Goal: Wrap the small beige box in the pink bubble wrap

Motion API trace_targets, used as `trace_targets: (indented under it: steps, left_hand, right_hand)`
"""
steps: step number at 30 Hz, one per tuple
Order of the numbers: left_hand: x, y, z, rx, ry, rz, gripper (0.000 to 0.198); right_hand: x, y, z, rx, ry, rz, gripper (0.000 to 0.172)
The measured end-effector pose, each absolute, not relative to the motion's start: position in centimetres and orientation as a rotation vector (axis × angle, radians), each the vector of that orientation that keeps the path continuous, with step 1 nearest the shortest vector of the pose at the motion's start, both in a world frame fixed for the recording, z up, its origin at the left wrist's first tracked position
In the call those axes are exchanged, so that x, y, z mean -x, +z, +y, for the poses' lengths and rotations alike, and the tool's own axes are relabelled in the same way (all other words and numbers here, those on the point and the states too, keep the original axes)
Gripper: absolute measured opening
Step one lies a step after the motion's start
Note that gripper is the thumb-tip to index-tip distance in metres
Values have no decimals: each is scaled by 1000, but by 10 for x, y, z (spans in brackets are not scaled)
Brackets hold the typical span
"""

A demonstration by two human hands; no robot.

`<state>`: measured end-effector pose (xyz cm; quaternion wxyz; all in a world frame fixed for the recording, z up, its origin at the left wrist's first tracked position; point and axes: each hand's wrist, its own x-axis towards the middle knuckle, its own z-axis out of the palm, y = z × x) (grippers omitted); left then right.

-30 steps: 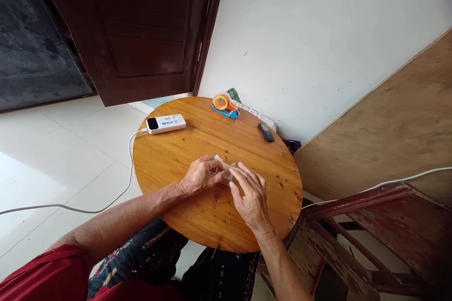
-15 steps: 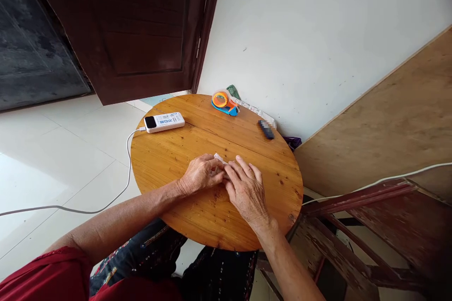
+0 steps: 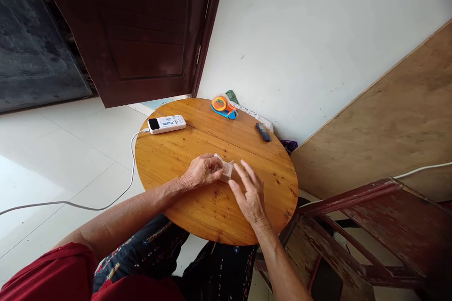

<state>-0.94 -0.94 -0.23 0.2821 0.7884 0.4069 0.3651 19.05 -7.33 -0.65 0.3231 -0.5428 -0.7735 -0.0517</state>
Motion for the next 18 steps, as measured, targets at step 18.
trace_targets:
  steps: [18]
  left_hand:
    - [17, 12, 1, -1127, 1138, 1014, 17]
  right_hand:
    - [-204, -23, -70, 1519, 125, -1631, 30]
